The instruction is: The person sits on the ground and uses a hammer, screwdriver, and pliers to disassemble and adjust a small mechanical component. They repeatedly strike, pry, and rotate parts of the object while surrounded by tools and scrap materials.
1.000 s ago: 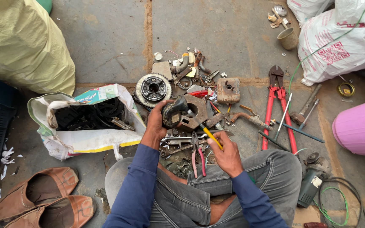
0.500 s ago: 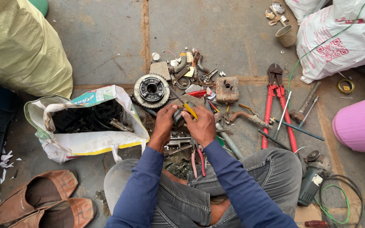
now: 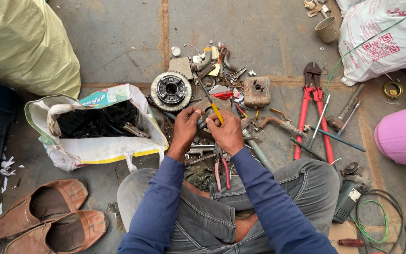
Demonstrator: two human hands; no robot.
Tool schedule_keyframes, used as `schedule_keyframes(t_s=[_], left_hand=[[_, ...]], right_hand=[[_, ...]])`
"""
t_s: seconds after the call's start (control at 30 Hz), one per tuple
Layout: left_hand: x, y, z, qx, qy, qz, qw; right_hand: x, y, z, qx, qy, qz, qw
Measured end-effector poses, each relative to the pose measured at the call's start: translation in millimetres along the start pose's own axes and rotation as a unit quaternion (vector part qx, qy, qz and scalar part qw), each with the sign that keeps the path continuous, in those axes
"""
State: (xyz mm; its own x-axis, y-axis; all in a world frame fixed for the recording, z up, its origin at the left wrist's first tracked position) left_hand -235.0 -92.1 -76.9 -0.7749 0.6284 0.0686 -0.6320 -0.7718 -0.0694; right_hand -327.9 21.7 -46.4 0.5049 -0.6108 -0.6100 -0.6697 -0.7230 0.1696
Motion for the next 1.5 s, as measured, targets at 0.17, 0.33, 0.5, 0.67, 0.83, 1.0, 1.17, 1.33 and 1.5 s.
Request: schedule_keyframes(t_s=[0.17, 0.33, 0.5, 0.67, 0.83, 1.0, 1.17, 1.33, 1.5], left_hand=[[-17.2, 9.2, 0.2, -0.1, -0.141, 0.064, 0.983], [-33.8, 10.9, 1.4, -0.13, -0.151, 0.1, 0.975], [-31.8, 7.6, 0.4, -0.183, -0.318, 0.065, 0.928], [-30.3, 11.7, -1.0, -0.158, -0.44, -0.017, 0.884], [-28.0, 13.8, -17.1, -0.161, -0.417, -0.042, 0.893], [-28.3, 15.4, -24.1, -0.166, -0.443, -0.024, 0.881], [-29.7, 14.3, -28.5, -0.172, -0.484, -0.036, 0.857], [-24.2, 8.2, -27.2, -0.183, -0.482, -0.045, 0.856], [-20.8, 11.5, -18.4, -0.207, -0.537, -0.033, 0.817]], right_hand=[[-7.4, -13.3, 7.9, -0.02, -0.043, 0.006, 0.999], [2.2, -20.3, 27.9, 0.149, 0.106, -0.041, 0.982], [-10.3, -19.2, 52.3, 0.318, 0.315, -0.047, 0.893], [-37.2, -68.3, 87.7, 0.35, 0.51, -0.06, 0.783], [-62.9, -113.3, 103.3, 0.39, 0.634, -0.131, 0.654], [-57.1, -154.4, 79.8, 0.412, 0.584, -0.018, 0.699], [-38.0, -210.8, 51.5, 0.455, 0.499, -0.125, 0.727], [-67.0, -193.3, 45.9, 0.366, 0.467, -0.106, 0.798], [-81.2, -180.9, 20.4, 0.12, 0.091, -0.119, 0.981]])
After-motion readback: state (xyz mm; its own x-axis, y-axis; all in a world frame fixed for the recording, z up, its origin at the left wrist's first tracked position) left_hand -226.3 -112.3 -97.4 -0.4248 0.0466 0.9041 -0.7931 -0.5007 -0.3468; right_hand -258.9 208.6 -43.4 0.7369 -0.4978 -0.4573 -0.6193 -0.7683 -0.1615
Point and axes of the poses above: each hand's wrist, its own y-axis towards the middle knuckle, its own x-axis out of the palm, z = x × y, the point moved 3 cm from there along y, towards the middle knuckle, and after that the axes turned 1 degree about -x, right-handed, at the moved point
